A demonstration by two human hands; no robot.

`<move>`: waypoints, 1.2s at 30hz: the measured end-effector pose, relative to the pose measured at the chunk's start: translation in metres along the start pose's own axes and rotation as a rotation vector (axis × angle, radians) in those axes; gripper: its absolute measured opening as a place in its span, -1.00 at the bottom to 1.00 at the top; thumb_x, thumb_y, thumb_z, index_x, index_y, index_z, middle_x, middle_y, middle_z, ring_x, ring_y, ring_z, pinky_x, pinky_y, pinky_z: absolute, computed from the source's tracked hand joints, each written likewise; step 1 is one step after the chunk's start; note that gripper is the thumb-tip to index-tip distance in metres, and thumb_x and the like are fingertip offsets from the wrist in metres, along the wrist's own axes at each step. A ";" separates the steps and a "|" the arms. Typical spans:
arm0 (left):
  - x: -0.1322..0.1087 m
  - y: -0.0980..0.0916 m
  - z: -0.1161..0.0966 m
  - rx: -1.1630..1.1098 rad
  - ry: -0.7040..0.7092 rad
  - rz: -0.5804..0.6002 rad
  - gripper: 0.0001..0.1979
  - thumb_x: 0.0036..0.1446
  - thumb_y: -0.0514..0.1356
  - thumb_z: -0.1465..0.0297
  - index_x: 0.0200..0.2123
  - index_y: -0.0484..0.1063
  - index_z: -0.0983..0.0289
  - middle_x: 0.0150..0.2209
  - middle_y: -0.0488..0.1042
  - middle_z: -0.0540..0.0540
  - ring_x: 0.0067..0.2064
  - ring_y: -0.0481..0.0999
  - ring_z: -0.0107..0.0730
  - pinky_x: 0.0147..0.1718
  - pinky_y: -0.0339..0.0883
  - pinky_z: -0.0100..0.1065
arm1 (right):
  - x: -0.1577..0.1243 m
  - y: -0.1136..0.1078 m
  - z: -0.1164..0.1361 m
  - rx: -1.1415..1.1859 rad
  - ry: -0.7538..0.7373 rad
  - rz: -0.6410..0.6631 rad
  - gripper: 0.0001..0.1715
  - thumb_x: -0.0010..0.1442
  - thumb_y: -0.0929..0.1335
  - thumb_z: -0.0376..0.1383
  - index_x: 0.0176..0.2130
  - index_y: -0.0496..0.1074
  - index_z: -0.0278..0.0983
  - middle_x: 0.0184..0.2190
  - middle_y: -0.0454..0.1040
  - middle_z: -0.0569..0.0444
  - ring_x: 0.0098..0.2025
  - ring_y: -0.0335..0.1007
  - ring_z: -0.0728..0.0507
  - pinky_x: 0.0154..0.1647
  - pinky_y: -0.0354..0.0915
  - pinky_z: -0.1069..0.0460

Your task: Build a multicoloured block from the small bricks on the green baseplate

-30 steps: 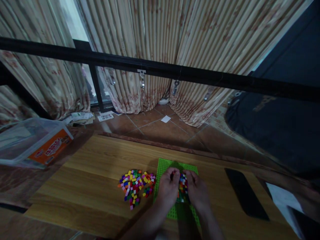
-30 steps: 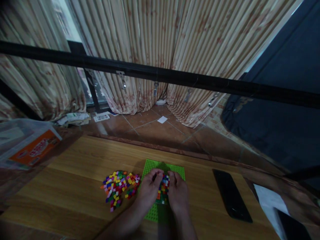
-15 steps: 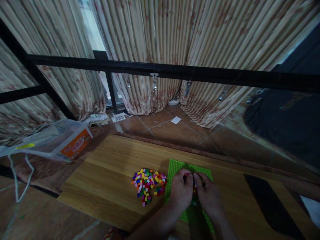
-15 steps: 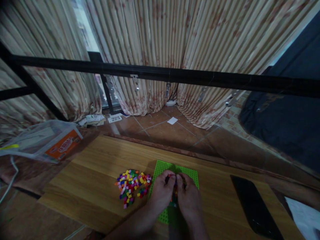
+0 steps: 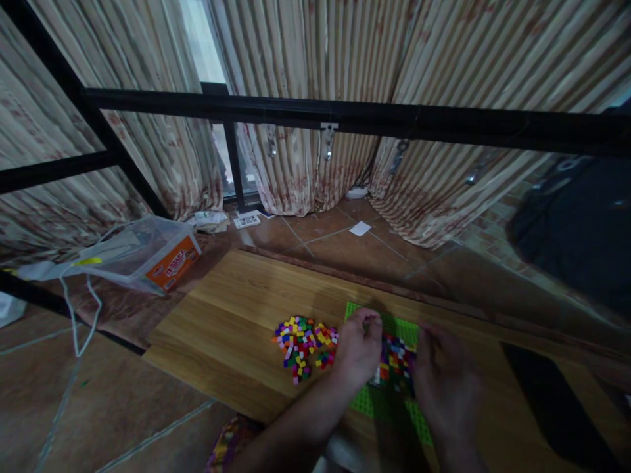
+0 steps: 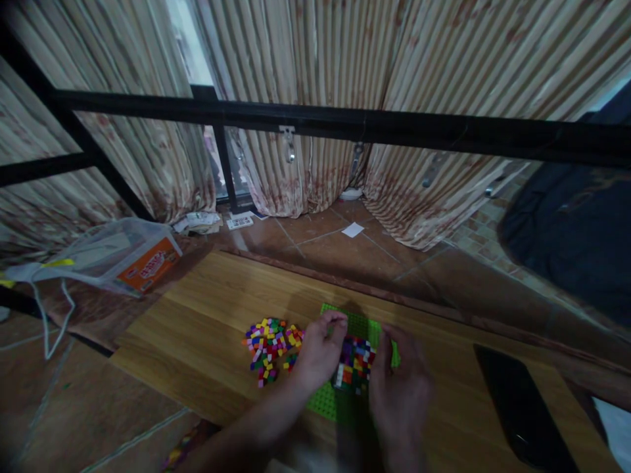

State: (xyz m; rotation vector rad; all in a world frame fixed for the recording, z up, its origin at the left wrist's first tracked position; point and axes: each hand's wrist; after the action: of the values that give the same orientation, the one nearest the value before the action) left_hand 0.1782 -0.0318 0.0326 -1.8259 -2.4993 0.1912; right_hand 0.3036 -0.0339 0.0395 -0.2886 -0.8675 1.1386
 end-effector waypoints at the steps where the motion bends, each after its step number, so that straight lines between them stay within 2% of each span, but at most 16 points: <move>1: 0.003 -0.004 0.000 -0.059 -0.006 -0.018 -0.81 0.17 0.08 0.37 -0.27 0.49 0.23 -0.27 0.57 0.08 -0.18 0.52 -0.32 -0.11 0.35 -0.31 | -0.004 -0.002 0.008 0.047 -0.055 -0.042 -0.58 0.28 0.21 -0.08 -0.17 0.50 -0.30 -0.18 0.55 -0.16 -0.12 0.48 -0.26 -0.04 0.36 -0.14; 3: 0.010 -0.014 -0.001 -0.172 -0.028 -0.047 -0.85 0.13 0.11 0.40 -0.29 0.49 0.24 -0.29 0.56 0.06 -0.21 0.52 -0.36 -0.13 0.35 -0.34 | -0.016 -0.003 0.026 0.110 -0.128 -0.036 -0.64 0.32 0.21 -0.13 -0.18 0.49 -0.26 -0.20 0.56 -0.11 -0.12 0.49 -0.21 -0.01 0.36 -0.12; 5: 0.017 -0.028 -0.003 -0.256 -0.038 -0.107 -0.90 0.09 0.16 0.40 -0.35 0.48 0.26 -0.36 0.54 0.04 -0.27 0.50 -0.39 -0.16 0.34 -0.37 | -0.029 0.000 0.043 0.161 -0.209 0.110 -0.69 0.35 0.20 -0.21 -0.16 0.49 -0.22 -0.18 0.56 -0.06 -0.11 0.49 -0.17 0.00 0.37 -0.10; 8: 0.025 -0.057 -0.010 -0.366 -0.036 -0.212 -0.91 0.05 0.21 0.40 -0.37 0.48 0.29 -0.37 0.52 0.02 -0.26 0.48 -0.44 -0.10 0.32 -0.37 | -0.049 0.010 0.062 0.253 -0.314 0.388 -0.70 0.36 0.19 -0.32 -0.12 0.48 -0.20 -0.16 0.55 -0.02 -0.08 0.48 -0.13 0.00 0.39 -0.06; 11: 0.028 -0.087 -0.018 -0.468 -0.057 -0.308 -0.92 0.04 0.23 0.41 -0.36 0.47 0.30 -0.33 0.53 0.03 -0.23 0.50 -0.45 -0.05 0.31 -0.33 | -0.065 0.022 0.068 0.251 -0.315 0.566 -0.70 0.32 0.20 -0.39 -0.10 0.48 -0.23 -0.09 0.51 -0.05 -0.03 0.45 -0.14 0.03 0.40 -0.07; 14: 0.028 -0.107 -0.022 -0.548 -0.094 -0.341 -0.89 0.09 0.22 0.40 -0.31 0.45 0.33 -0.29 0.54 0.07 -0.18 0.53 -0.41 0.00 0.32 -0.28 | -0.077 0.033 0.068 0.203 -0.298 0.663 -0.69 0.27 0.23 -0.41 -0.06 0.47 -0.25 -0.03 0.46 -0.08 0.02 0.42 -0.18 0.11 0.37 -0.13; 17: 0.027 -0.117 -0.023 -0.594 -0.100 -0.360 -0.87 0.11 0.24 0.38 -0.30 0.44 0.34 -0.26 0.54 0.10 -0.12 0.55 -0.34 0.04 0.32 -0.24 | -0.082 0.041 0.066 0.150 -0.245 0.646 -0.61 0.26 0.22 -0.40 0.04 0.42 -0.26 0.06 0.42 -0.11 0.14 0.34 -0.22 0.21 0.30 -0.20; 23: 0.025 -0.123 -0.020 -0.655 -0.129 -0.319 -0.83 0.07 0.27 0.34 -0.30 0.46 0.32 -0.24 0.55 0.11 -0.08 0.56 -0.30 0.03 0.34 -0.24 | -0.077 0.061 0.064 0.114 -0.200 0.557 -0.42 0.32 0.19 -0.29 0.29 0.15 -0.35 0.28 0.18 -0.23 0.34 0.07 -0.28 0.31 0.14 -0.28; 29: 0.025 -0.129 -0.020 -0.690 -0.147 -0.285 -0.85 0.05 0.24 0.37 -0.30 0.47 0.33 -0.24 0.57 0.12 -0.10 0.55 -0.36 0.00 0.36 -0.28 | -0.077 0.089 0.057 0.041 -0.187 0.528 -0.29 0.30 0.24 -0.15 0.31 0.09 -0.45 0.34 0.07 -0.33 0.39 -0.10 -0.40 0.31 0.05 -0.36; 36: 0.023 -0.136 -0.021 -0.710 -0.139 -0.298 -0.90 0.04 0.22 0.38 -0.37 0.46 0.30 -0.26 0.57 0.11 -0.12 0.55 -0.38 0.00 0.36 -0.29 | -0.081 0.094 0.060 0.009 -0.197 0.550 -0.31 0.31 0.24 -0.12 0.29 0.14 -0.46 0.33 0.10 -0.33 0.40 -0.11 -0.38 0.34 -0.03 -0.35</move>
State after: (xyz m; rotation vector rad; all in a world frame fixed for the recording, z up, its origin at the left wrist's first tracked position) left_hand 0.0443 -0.0488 0.0696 -1.5944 -3.1618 -0.6858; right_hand 0.1849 -0.0777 -0.0154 -0.4282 -0.9862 1.7026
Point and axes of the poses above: each hand's wrist, its own x-axis towards the middle knuckle, its own y-axis out of the palm, z = x × y
